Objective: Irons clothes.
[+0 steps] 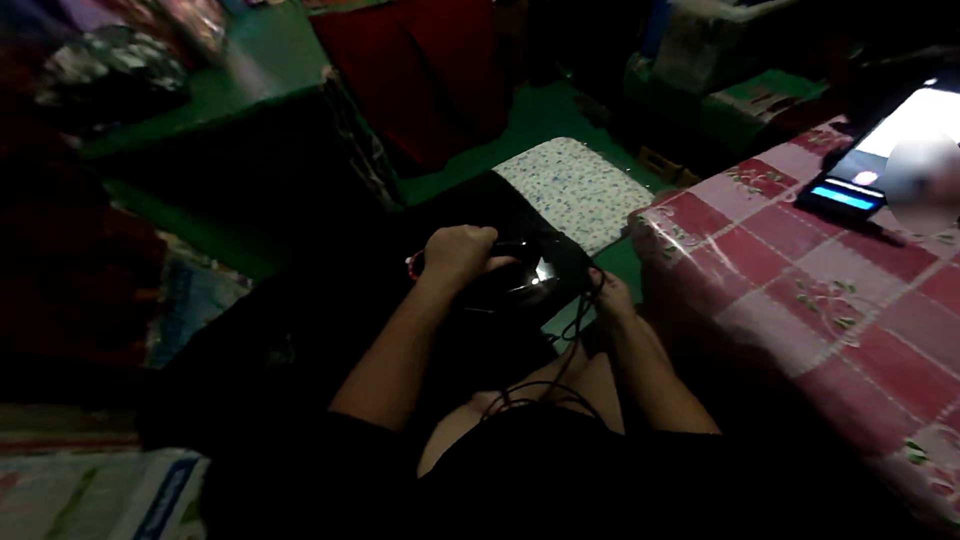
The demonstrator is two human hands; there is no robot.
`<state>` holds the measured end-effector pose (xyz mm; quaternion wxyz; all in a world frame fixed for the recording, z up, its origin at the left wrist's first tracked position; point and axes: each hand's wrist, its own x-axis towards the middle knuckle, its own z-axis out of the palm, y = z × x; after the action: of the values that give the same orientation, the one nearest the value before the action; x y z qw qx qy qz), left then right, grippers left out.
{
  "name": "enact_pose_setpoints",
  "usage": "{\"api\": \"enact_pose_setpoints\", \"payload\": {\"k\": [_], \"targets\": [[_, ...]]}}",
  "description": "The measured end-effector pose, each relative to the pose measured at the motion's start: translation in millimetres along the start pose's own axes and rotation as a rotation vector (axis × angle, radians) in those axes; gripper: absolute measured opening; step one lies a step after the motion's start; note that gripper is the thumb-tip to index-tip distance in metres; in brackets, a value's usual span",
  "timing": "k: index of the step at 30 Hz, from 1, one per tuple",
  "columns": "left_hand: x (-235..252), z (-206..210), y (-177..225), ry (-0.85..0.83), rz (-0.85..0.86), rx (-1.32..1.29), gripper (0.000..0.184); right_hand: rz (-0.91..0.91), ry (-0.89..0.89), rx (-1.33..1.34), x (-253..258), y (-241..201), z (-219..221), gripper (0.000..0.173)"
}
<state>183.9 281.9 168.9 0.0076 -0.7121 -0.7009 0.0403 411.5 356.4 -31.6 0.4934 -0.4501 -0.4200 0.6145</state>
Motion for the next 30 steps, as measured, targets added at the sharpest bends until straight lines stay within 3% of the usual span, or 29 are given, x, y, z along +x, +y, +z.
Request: {"api": "enact_pose_setpoints", "payload": {"k": [7, 11, 14, 16, 18, 19, 21, 24, 27, 30], "targets": [[-45.5, 8.3, -50.2, 0.053, -0.196, -0.023, 0.049, 0.085, -0.074, -0.178, -0.6, -12.8, -1.3, 0.025], [-52.1, 13.7, -79.7, 0.044, -0.328, -0.007, 0.054, 0.134, -0.236, -0.514, 6.6, -32.9, -9.1, 0.035], [-35.0, 9.6, -75.1, 0.015, -0.306, 0.001, 0.058, 0.016, -0.385, -0.808, 9.2, -59.4, -18.2, 0.034], [-17.5, 5.4, -61.4, 0.030, -0.268, 0.002, 0.055, -0.190, -0.386, -0.926, 3.4, -95.0, -24.2, 0.033], [3.1, 3.9, -48.0, 0.057, -0.208, 0.004, 0.053, -0.455, -0.257, -0.924, -0.5, -141.1, -33.9, 0.028], [13.8, 1.5, -39.5, 0.046, -0.186, 0.007, 0.053, -0.496, -0.178, -0.888, -5.7, -173.2, -41.4, 0.029], [34.4, -6.3, -19.3, 0.005, -0.152, 0.008, 0.057, -0.625, 0.087, -0.752, -8.9, -226.1, -65.6, 0.032], [61.8, -10.3, 6.2, -0.011, -0.112, -0.018, 0.059, -0.811, 0.512, -0.556, 12.5, -271.0, -127.5, 0.036], [84.9, -10.9, 24.9, -0.017, -0.092, -0.033, 0.061, -0.819, 0.776, -0.546, 36.8, -282.4, -204.3, 0.044], [98.3, -10.4, 31.6, -0.014, -0.107, -0.023, 0.062, -0.689, 0.793, -0.439, 46.1, -278.4, -245.1, 0.048]]}}
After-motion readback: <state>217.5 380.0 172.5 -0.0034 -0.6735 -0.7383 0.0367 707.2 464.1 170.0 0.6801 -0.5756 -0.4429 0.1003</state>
